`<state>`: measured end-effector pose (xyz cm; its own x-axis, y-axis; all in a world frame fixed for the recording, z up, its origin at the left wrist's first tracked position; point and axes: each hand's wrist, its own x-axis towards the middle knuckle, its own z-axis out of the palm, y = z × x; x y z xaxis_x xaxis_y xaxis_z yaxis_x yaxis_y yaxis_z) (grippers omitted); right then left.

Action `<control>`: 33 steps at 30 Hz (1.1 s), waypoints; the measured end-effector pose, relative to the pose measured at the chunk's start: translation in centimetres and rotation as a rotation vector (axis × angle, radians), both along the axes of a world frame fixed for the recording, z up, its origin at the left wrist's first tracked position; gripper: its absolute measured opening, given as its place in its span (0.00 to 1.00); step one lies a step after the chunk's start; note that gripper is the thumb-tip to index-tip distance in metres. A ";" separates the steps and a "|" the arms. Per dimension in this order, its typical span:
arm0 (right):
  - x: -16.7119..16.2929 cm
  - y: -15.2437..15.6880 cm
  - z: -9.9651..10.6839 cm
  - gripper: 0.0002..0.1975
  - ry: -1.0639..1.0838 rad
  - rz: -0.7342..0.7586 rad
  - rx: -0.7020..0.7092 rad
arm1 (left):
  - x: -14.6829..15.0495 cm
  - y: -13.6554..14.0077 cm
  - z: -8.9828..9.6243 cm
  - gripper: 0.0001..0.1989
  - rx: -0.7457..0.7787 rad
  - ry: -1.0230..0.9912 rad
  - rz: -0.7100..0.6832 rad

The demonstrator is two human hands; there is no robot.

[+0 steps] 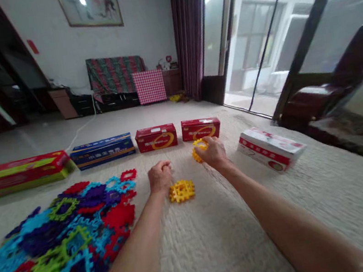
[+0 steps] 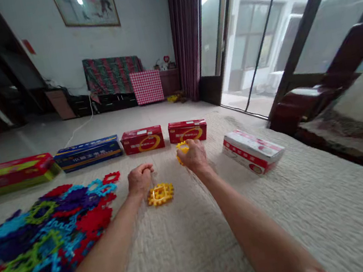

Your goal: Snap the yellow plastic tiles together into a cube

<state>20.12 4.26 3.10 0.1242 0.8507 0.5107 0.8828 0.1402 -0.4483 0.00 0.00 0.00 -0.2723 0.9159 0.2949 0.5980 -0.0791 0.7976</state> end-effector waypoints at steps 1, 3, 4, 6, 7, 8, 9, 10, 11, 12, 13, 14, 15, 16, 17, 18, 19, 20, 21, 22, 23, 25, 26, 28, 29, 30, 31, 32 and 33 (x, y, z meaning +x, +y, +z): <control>-0.1 0.0 -0.1 0.21 -0.001 -0.003 -0.022 | 0.1 0.0 0.0 0.16 -0.003 -0.001 0.001; -0.3 0.1 -0.3 0.19 0.011 -0.002 -0.032 | 0.1 0.0 0.0 0.16 -0.005 -0.007 0.004; -0.3 0.0 -0.5 0.20 0.022 0.001 -0.020 | 0.2 0.0 0.0 0.16 -0.005 -0.011 0.006; -0.2 -0.1 -1.0 0.22 0.063 0.017 0.045 | 0.2 0.1 -0.1 0.16 -0.001 -0.025 0.008; -0.1 -0.2 -1.3 0.25 0.085 0.026 0.088 | 0.2 0.1 -0.1 0.16 0.001 -0.032 0.009; 0.0 -0.4 -1.5 0.27 0.104 0.036 0.126 | 0.2 0.2 -0.2 0.16 0.002 -0.038 0.009; 0.1 -0.5 -1.8 0.29 0.117 0.047 0.151 | 0.2 0.2 -0.2 0.16 0.004 -0.042 0.010; 0.1 -0.7 -2.1 0.29 0.125 0.059 0.158 | 0.2 0.2 -0.2 0.16 0.005 -0.045 0.011; 0.2 -0.9 -2.3 0.30 0.129 0.070 0.151 | 0.1 0.2 -0.3 0.16 0.007 -0.048 0.013; 0.1 -1.0 -2.5 0.30 0.131 0.080 0.137 | 0.1 0.2 -0.3 0.16 0.007 -0.050 0.014; 0.0 -1.1 -2.7 0.31 0.132 0.087 0.119 | 0.1 0.2 -0.3 0.16 0.006 -0.052 0.014; -0.1 -1.1 -2.9 0.32 0.133 0.089 0.102 | 0.1 0.2 -0.3 0.15 0.007 -0.052 0.014; -0.3 -1.1 -3.0 0.32 0.136 0.087 0.087 | 0.1 0.2 -0.3 0.15 0.008 -0.053 0.013; -0.5 -1.0 -3.1 0.33 0.139 0.084 0.076 | 0.1 0.2 -0.3 0.15 0.010 -0.052 0.013; -0.6 -0.9 -3.2 0.34 0.140 0.082 0.069 | 0.1 0.2 -0.3 0.15 0.012 -0.052 0.014; -0.8 -0.8 -3.2 0.34 0.141 0.083 0.064 | 0.1 0.2 -0.4 0.15 0.015 -0.053 0.014; -0.9 -0.7 -3.3 0.35 0.140 0.085 0.062 | 0.1 0.2 -0.4 0.15 0.016 -0.053 0.015; -0.9 -0.6 -3.3 0.35 0.140 0.087 0.061 | 0.1 0.2 -0.4 0.15 0.015 -0.053 0.015; -1.0 -0.5 -3.4 0.35 0.140 0.088 0.060 | 0.1 0.2 -0.4 0.15 0.014 -0.052 0.014; -1.0 -0.5 -3.4 0.35 0.141 0.085 0.059 | 0.1 0.2 -0.5 0.15 0.013 -0.051 0.015; -1.0 -0.5 -3.4 0.35 0.143 0.079 0.056 | 0.1 0.3 -0.5 0.15 0.012 -0.049 0.015; -0.9 -0.5 -3.4 0.35 0.145 0.066 0.040 | 0.1 0.3 -0.5 0.15 0.011 -0.048 0.017; -0.9 -0.5 -3.4 0.35 0.144 0.061 0.031 | 0.1 0.3 -0.5 0.15 0.011 -0.049 0.018; -0.9 -0.4 -3.4 0.35 0.138 0.053 0.012 | 0.1 0.3 -0.4 0.15 0.013 -0.047 0.018; -0.9 -0.4 -3.4 0.35 0.136 0.052 0.005 | 0.1 0.3 -0.4 0.15 0.015 -0.044 0.018; -0.9 -0.4 -3.4 0.35 0.134 0.051 0.001 | 0.1 0.3 -0.4 0.15 0.016 -0.041 0.018; -0.9 -0.4 -3.4 0.34 0.132 0.051 0.000 | 0.1 0.3 -0.4 0.15 0.015 -0.037 0.018; -0.9 -0.3 -3.4 0.33 0.131 0.050 0.000 | 0.1 0.3 -0.4 0.15 0.013 -0.036 0.019; -0.9 -0.3 -3.4 0.33 0.130 0.049 0.000 | 0.1 0.3 -0.3 0.15 0.011 -0.035 0.021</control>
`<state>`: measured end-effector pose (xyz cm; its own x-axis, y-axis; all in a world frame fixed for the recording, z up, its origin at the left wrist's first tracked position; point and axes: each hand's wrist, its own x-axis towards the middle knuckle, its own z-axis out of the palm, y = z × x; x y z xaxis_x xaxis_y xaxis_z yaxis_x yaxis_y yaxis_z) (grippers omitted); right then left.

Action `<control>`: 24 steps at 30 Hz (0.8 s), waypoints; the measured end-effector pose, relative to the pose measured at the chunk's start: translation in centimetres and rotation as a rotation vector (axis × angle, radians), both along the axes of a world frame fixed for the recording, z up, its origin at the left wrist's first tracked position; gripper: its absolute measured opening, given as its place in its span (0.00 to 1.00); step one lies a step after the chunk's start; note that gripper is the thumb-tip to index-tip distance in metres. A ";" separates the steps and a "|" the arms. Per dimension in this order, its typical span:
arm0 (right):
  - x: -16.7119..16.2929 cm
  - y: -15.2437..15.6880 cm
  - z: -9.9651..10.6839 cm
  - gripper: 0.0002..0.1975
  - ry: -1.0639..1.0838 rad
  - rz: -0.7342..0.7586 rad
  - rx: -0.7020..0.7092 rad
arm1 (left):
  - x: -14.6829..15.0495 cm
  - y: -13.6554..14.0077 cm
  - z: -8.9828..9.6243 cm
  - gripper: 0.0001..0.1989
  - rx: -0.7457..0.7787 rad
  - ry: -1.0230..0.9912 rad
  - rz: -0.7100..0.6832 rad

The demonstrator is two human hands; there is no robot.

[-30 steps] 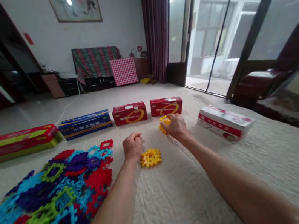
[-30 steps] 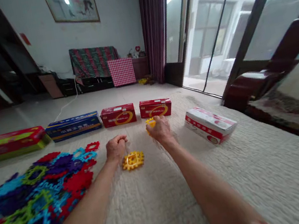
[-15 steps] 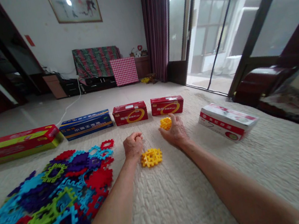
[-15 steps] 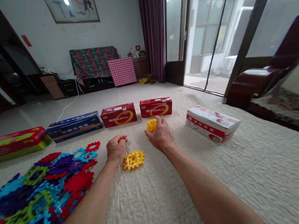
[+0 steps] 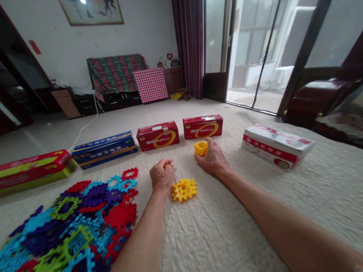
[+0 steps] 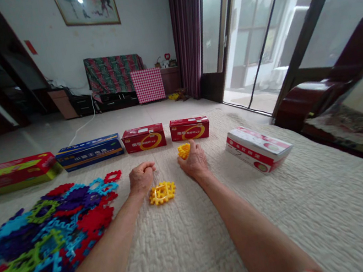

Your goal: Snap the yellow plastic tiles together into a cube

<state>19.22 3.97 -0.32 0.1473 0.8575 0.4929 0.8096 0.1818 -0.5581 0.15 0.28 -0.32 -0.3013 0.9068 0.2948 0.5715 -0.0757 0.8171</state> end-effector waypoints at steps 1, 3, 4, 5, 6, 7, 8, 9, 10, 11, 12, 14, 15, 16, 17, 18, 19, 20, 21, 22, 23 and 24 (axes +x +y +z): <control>0.0 0.0 0.0 0.32 -0.002 -0.002 -0.002 | 0.0 0.0 0.0 0.15 -0.003 0.001 0.002; 0.0 0.1 0.0 0.31 -0.007 -0.010 -0.014 | 0.0 0.0 0.1 0.15 -0.005 0.001 0.006; 0.0 0.1 0.1 0.31 -0.011 -0.013 -0.022 | 0.1 0.0 0.1 0.15 -0.004 0.000 0.006; 0.0 0.1 0.1 0.31 -0.015 -0.016 -0.029 | 0.1 0.0 0.1 0.15 -0.003 -0.003 0.006; -0.1 0.0 0.1 0.31 -0.017 -0.020 -0.032 | 0.1 0.0 0.1 0.15 -0.002 -0.006 0.005; -0.1 0.0 0.2 0.30 -0.017 -0.023 -0.033 | 0.1 0.0 0.1 0.15 -0.001 -0.009 0.004; -0.1 0.0 0.2 0.30 -0.017 -0.024 -0.033 | 0.0 0.0 0.1 0.15 -0.001 -0.011 0.004; -0.1 0.0 0.3 0.30 -0.017 -0.024 -0.034 | 0.0 0.0 0.0 0.15 -0.002 -0.011 0.004; -0.1 -0.1 0.3 0.31 -0.018 -0.023 -0.038 | 0.0 0.0 0.0 0.15 -0.002 -0.010 0.005; -0.1 -0.1 0.4 0.32 -0.021 -0.020 -0.045 | 0.0 0.0 -0.1 0.15 -0.002 -0.009 0.006; -0.1 -0.2 0.4 0.33 -0.027 -0.015 -0.053 | 0.0 0.0 -0.1 0.15 -0.002 -0.009 0.006; 0.0 -0.2 0.4 0.34 -0.041 -0.003 -0.066 | -0.1 0.0 -0.2 0.16 -0.004 -0.014 0.005; 0.0 -0.2 0.3 0.34 -0.046 0.001 -0.068 | -0.1 0.0 -0.2 0.16 -0.006 -0.016 0.004; 0.1 -0.1 0.2 0.34 -0.049 0.004 -0.065 | -0.1 0.0 -0.2 0.16 -0.008 -0.016 0.003; 0.1 -0.1 0.2 0.34 -0.049 0.005 -0.057 | -0.1 0.0 -0.1 0.16 -0.009 -0.015 0.003; 0.1 0.0 0.1 0.33 -0.049 0.005 -0.046 | 0.0 0.0 -0.1 0.15 -0.008 -0.013 0.004; 0.2 0.0 0.0 0.33 -0.047 0.005 -0.035 | 0.0 0.0 -0.1 0.15 -0.007 -0.012 0.005; 0.2 0.1 -0.1 0.33 -0.047 0.004 -0.026 | 0.0 0.0 0.0 0.15 -0.007 -0.012 0.005; 0.1 0.1 -0.1 0.33 -0.048 0.002 -0.022 | 0.0 0.0 0.0 0.15 -0.007 -0.014 0.004; 0.1 0.1 -0.1 0.32 -0.051 -0.001 -0.025 | 0.0 0.0 0.0 0.15 -0.008 -0.017 0.003; 0.1 0.1 -0.1 0.32 -0.053 -0.004 -0.032 | 0.0 -0.1 0.0 0.15 -0.009 -0.019 0.001; 0.1 0.1 -0.1 0.32 -0.055 -0.007 -0.039 | 0.0 -0.1 0.1 0.15 -0.010 -0.018 0.001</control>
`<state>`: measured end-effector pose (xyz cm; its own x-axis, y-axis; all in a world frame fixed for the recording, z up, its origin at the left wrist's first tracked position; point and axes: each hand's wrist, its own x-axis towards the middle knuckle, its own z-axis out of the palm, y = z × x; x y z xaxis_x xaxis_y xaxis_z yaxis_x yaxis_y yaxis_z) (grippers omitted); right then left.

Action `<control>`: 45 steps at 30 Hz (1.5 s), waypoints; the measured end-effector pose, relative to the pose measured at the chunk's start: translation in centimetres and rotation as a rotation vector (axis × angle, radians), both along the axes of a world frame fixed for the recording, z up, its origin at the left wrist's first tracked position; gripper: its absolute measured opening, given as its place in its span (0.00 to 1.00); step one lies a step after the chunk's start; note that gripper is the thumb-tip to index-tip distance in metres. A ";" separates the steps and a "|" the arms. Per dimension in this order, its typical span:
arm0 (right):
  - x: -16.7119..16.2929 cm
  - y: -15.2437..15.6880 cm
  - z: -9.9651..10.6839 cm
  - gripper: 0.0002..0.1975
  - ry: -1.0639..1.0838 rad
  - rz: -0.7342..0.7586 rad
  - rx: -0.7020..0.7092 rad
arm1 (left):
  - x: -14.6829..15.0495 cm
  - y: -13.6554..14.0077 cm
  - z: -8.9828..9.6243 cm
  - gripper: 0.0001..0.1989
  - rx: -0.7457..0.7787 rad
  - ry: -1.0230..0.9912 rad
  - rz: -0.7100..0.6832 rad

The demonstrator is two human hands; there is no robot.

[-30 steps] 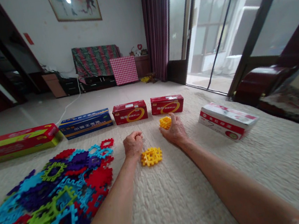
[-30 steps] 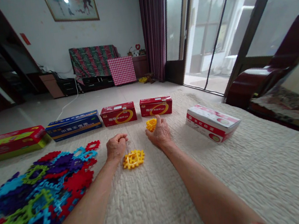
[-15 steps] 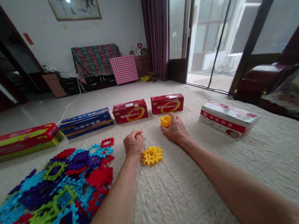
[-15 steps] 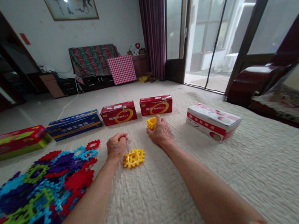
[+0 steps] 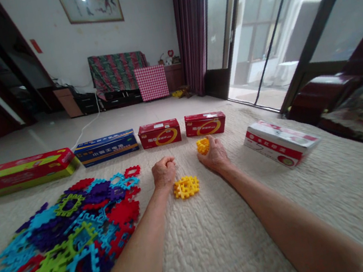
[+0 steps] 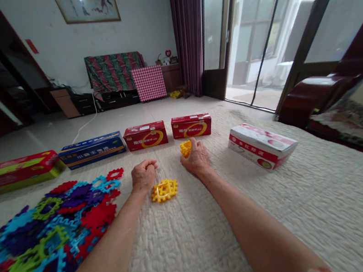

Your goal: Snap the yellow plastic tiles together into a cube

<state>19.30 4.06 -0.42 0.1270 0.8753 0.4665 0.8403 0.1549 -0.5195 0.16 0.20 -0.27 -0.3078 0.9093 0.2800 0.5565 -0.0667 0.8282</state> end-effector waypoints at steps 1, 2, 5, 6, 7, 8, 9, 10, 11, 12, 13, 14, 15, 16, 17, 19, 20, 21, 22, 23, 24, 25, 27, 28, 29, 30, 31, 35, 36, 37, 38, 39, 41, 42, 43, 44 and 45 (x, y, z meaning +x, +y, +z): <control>0.0 0.0 0.0 0.32 -0.001 -0.002 -0.006 | 0.0 0.0 0.0 0.15 -0.001 0.002 0.000; 0.0 0.0 0.1 0.32 -0.002 -0.003 -0.009 | 0.0 0.0 0.0 0.15 -0.001 0.005 0.001; -0.1 0.0 0.1 0.33 0.002 0.003 -0.007 | -0.1 0.0 -0.1 0.15 0.002 0.008 -0.002; -0.1 0.0 0.1 0.33 0.010 0.006 -0.004 | -0.1 0.1 -0.2 0.15 0.006 0.005 -0.004; -0.1 0.0 0.0 0.34 0.022 0.010 0.006 | -0.1 0.1 -0.2 0.15 0.010 0.001 -0.008; -0.1 0.0 0.0 0.35 0.037 0.015 0.024 | -0.1 0.2 -0.3 0.15 0.014 -0.003 -0.010; 0.0 -0.1 -0.1 0.35 0.056 0.021 0.052 | -0.1 0.3 -0.3 0.15 0.018 -0.008 -0.011; 0.0 -0.2 -0.2 0.36 0.074 0.030 0.088 | -0.1 0.3 -0.4 0.15 0.022 -0.013 -0.012; 0.1 -0.4 -0.3 0.36 0.091 0.042 0.129 | -0.1 0.4 -0.4 0.15 0.026 -0.018 -0.013; 0.2 -0.7 -0.3 0.36 0.107 0.055 0.168 | -0.1 0.4 -0.4 0.15 0.031 -0.024 -0.014; 0.2 -1.2 -0.4 0.36 0.123 0.066 0.202 | -0.1 0.4 -0.4 0.15 0.036 -0.028 -0.017; 0.3 -1.7 -0.4 0.35 0.137 0.076 0.230 | -0.2 0.4 -0.4 0.15 0.041 -0.031 -0.018; 0.4 -2.4 -0.4 0.34 0.153 0.082 0.251 | -0.2 0.3 -0.3 0.16 0.042 -0.028 -0.024; 0.4 -3.2 -0.4 0.33 0.167 0.087 0.259 | -0.2 0.2 -0.2 0.16 0.041 -0.020 -0.030; 0.5 -4.0 -0.3 0.32 0.177 0.095 0.255 | -0.2 0.0 -0.1 0.16 0.039 -0.005 -0.040; 0.5 -6.0 -0.2 0.29 0.181 0.135 0.205 | -0.2 -0.9 0.1 0.16 0.028 0.033 -0.066; 0.4 -7.0 -0.2 0.27 0.179 0.167 0.168 | -0.2 -1.4 0.2 0.16 0.019 0.048 -0.077; 0.4 -8.0 -0.2 0.25 0.178 0.206 0.132 | -0.3 -2.1 0.2 0.17 0.011 0.057 -0.085; 0.3 -9.0 -0.1 0.24 0.178 0.250 0.101 | -0.3 -2.9 0.3 0.17 0.004 0.059 -0.091; 0.1 -9.9 -0.1 0.23 0.184 0.297 0.076 | -0.3 -3.7 0.4 0.18 0.001 0.055 -0.097; -0.1 -10.7 -0.1 0.23 0.192 0.341 0.056 | -0.3 -4.6 0.4 0.19 0.002 0.050 -0.101; -0.3 -11.4 -0.1 0.23 0.198 0.378 0.039 | -0.3 -5.4 0.5 0.19 0.005 0.047 -0.111; -0.9 -12.4 -0.1 0.25 0.193 0.418 0.004 | -0.3 -7.0 0.7 0.19 0.008 0.062 -0.140; -1.1 -12.8 -0.1 0.26 0.179 0.421 -0.013 | -0.3 -7.6 0.8 0.18 0.009 0.076 -0.156; -1.3 -13.0 -0.1 0.27 0.156 0.421 -0.030 | -0.3 -8.2 0.9 0.18 0.012 0.091 -0.169; -1.5 -13.1 -0.1 0.27 0.127 0.420 -0.042 | -0.3 -8.6 1.0 0.18 0.014 0.104 -0.180; -1.6 -13.2 0.0 0.28 0.096 0.423 -0.047 | -0.3 -9.0 1.1 0.19 0.014 0.114 -0.190; -1.7 -13.2 0.0 0.29 -0.013 0.476 -0.025 | -0.3 -9.5 0.9 0.23 0.008 0.112 -0.235; -1.7 -13.2 0.0 0.29 -0.031 0.498 -0.019 | -0.3 -9.5 0.8 0.24 0.013 0.121 -0.249; -1.7 -13.1 0.0 0.29 -0.046 0.521 -0.014 | -0.3 -9.4 0.6 0.25 0.024 0.143 -0.261; -1.8 -13.0 -0.1 0.29 -0.060 0.540 -0.010 | -0.3 -9.4 0.5 0.26 0.037 0.175 -0.270; -1.9 -13.0 -0.1 0.29 -0.073 0.553 -0.008 | -0.3 -9.3 0.4 0.27 0.047 0.211 -0.277; -2.1 -12.8 0.0 0.27 -0.095 0.566 -0.011 | -0.2 -9.2 0.3 0.27 0.055 0.264 -0.287; -2.1 -12.7 0.0 0.25 -0.101 0.566 -0.013 | -0.2 -9.2 0.3 0.27 0.053 0.272 -0.294; -2.2 -12.7 0.0 0.24 -0.103 0.566 -0.014 | -0.2 -9.2 0.4 0.27 0.050 0.272 -0.301; -2.2 -12.6 0.1 0.23 -0.102 0.567 -0.012 | -0.2 -9.2 0.4 0.27 0.047 0.271 -0.311; -2.2 -12.6 0.1 0.21 -0.098 0.567 -0.010 | -0.2 -9.2 0.5 0.26 0.045 0.270 -0.321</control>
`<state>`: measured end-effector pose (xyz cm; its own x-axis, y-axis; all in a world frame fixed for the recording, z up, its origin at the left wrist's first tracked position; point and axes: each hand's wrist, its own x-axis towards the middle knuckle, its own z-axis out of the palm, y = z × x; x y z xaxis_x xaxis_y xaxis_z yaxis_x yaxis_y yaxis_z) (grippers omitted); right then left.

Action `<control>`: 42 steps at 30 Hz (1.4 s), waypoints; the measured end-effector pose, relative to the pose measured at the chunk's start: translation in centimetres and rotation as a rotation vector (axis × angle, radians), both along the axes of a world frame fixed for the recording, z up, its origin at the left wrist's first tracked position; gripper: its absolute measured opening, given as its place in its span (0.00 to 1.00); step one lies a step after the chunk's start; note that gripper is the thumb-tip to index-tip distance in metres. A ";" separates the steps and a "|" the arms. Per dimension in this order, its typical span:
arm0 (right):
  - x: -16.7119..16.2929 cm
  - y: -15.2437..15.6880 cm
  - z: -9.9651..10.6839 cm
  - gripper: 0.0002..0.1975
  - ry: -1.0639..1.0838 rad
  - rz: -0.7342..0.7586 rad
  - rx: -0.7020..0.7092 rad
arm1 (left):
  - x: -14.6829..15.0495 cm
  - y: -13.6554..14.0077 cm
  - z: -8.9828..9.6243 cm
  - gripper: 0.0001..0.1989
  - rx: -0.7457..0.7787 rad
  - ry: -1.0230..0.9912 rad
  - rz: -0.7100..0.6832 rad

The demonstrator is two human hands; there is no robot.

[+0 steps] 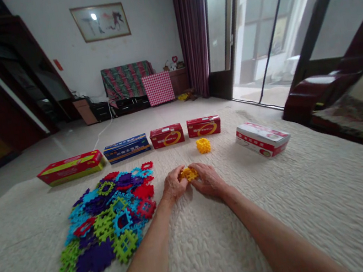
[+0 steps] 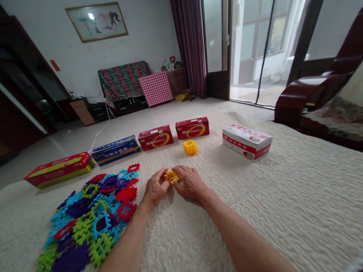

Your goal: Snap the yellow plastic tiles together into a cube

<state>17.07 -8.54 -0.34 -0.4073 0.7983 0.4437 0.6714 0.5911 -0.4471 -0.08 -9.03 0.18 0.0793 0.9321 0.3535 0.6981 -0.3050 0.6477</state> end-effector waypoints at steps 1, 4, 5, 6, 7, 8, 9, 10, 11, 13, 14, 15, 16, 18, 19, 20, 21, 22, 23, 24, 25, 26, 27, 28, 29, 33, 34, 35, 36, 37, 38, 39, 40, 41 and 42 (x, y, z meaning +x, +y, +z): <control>0.0 0.0 0.0 0.20 0.004 0.001 0.000 | 0.0 0.0 0.0 0.26 -0.001 -0.002 -0.009; 0.1 0.0 0.1 0.18 0.011 0.005 -0.008 | 0.0 -0.1 0.1 0.24 -0.008 -0.030 -0.019; 0.1 -0.1 0.1 0.18 0.013 0.006 -0.010 | 0.0 -0.1 0.1 0.23 -0.012 -0.048 -0.015; 0.1 -0.1 0.1 0.18 0.017 0.006 -0.010 | 0.0 0.0 0.1 0.23 -0.017 -0.067 -0.007; 0.1 -0.1 0.1 0.19 0.020 0.006 -0.011 | 0.0 0.0 0.1 0.22 -0.023 -0.085 0.003; 0.1 -0.1 0.2 0.19 0.026 0.005 -0.013 | 0.0 0.0 0.1 0.21 -0.028 -0.100 0.014; 0.1 -0.1 0.2 0.19 0.036 0.002 -0.016 | 0.0 0.1 0.1 0.20 -0.033 -0.113 0.022; 0.2 0.0 0.3 0.19 0.049 -0.002 -0.022 | 0.0 0.1 0.1 0.20 -0.035 -0.122 0.026; 0.2 0.0 0.3 0.18 0.067 -0.006 -0.031 | 0.0 0.1 0.1 0.19 -0.034 -0.129 0.026; 0.3 0.1 0.4 0.17 0.120 -0.010 -0.054 | 0.0 0.1 0.1 0.19 -0.037 -0.140 0.016; 0.3 0.2 0.4 0.17 0.152 -0.007 -0.065 | 0.0 0.1 0.2 0.19 -0.043 -0.144 0.012; 0.4 0.3 0.3 0.16 0.187 0.000 -0.075 | 0.0 0.1 0.2 0.20 -0.052 -0.146 0.010; 0.4 0.5 0.2 0.16 0.222 0.007 -0.081 | 0.0 0.1 0.2 0.21 -0.062 -0.145 0.010; 0.7 0.9 -0.2 0.17 0.285 0.011 -0.083 | 0.0 0.1 0.2 0.23 -0.077 -0.129 0.011; 0.9 1.2 -0.3 0.17 0.308 0.010 -0.081 | 0.0 0.1 0.3 0.24 -0.081 -0.115 0.013; 1.1 1.5 -0.5 0.18 0.324 0.006 -0.079 | 0.1 0.1 0.3 0.25 -0.081 -0.099 0.016; 1.4 1.7 -0.7 0.18 0.331 -0.001 -0.075 | 0.1 0.1 0.3 0.25 -0.080 -0.082 0.022; 1.7 2.0 -0.8 0.19 0.330 -0.007 -0.069 | 0.1 0.2 0.2 0.25 -0.074 -0.066 0.029; 2.0 2.2 -0.9 0.19 0.321 -0.016 -0.059 | 0.2 0.3 0.2 0.25 -0.064 -0.050 0.035; 2.4 2.5 -1.0 0.19 0.307 -0.025 -0.046 | 0.2 0.3 0.1 0.24 -0.052 -0.034 0.040; 2.7 2.6 -1.0 0.19 0.290 -0.036 -0.034 | 0.2 0.4 0.0 0.23 -0.040 -0.020 0.042; 3.0 2.8 -1.0 0.20 0.273 -0.046 -0.022 | 0.2 0.5 -0.1 0.23 -0.028 -0.008 0.042; 3.2 2.9 -1.0 0.20 0.259 -0.059 -0.012 | 0.2 0.6 -0.3 0.22 -0.016 0.001 0.041; 3.3 3.0 -1.0 0.21 0.248 -0.076 -0.005 | 0.1 0.6 -0.4 0.22 -0.006 0.009 0.039; 3.3 2.9 -1.0 0.23 0.239 -0.102 -0.001 | 0.1 0.7 -0.5 0.22 0.003 0.018 0.036; 2.7 2.4 -0.7 0.24 0.168 -0.305 0.007 | 0.1 1.0 -0.9 0.20 0.050 0.071 0.035; 2.4 2.1 -0.5 0.24 0.132 -0.360 0.004 | 0.1 1.1 -1.0 0.20 0.066 0.085 0.040; 2.1 1.9 -0.3 0.25 0.092 -0.407 0.000 | 0.1 1.1 -1.1 0.20 0.084 0.095 0.048; 1.9 1.7 -0.1 0.27 0.051 -0.445 -0.008 | 0.1 1.2 -1.1 0.20 0.101 0.101 0.054; 1.7 1.5 0.0 0.28 0.013 -0.473 -0.019 | 0.1 1.2 -1.2 0.20 0.114 0.104 0.057; 1.6 1.3 0.2 0.28 -0.020 -0.493 -0.030 | 0.1 1.3 -1.2 0.20 0.121 0.107 0.058; 1.5 1.2 0.4 0.28 -0.048 -0.508 -0.041 | 0.1 1.3 -1.3 0.19 0.123 0.111 0.057; 1.5 1.1 0.5 0.27 -0.072 -0.518 -0.050 | 0.1 1.3 -1.3 0.19 0.122 0.116 0.056; 1.5 1.0 0.6 0.26 -0.090 -0.525 -0.055 | 0.1 1.3 -1.3 0.19 0.118 0.124 0.054; 1.5 1.0 0.6 0.24 -0.103 -0.529 -0.056 | 0.1 1.3 -1.4 0.19 0.115 0.132 0.053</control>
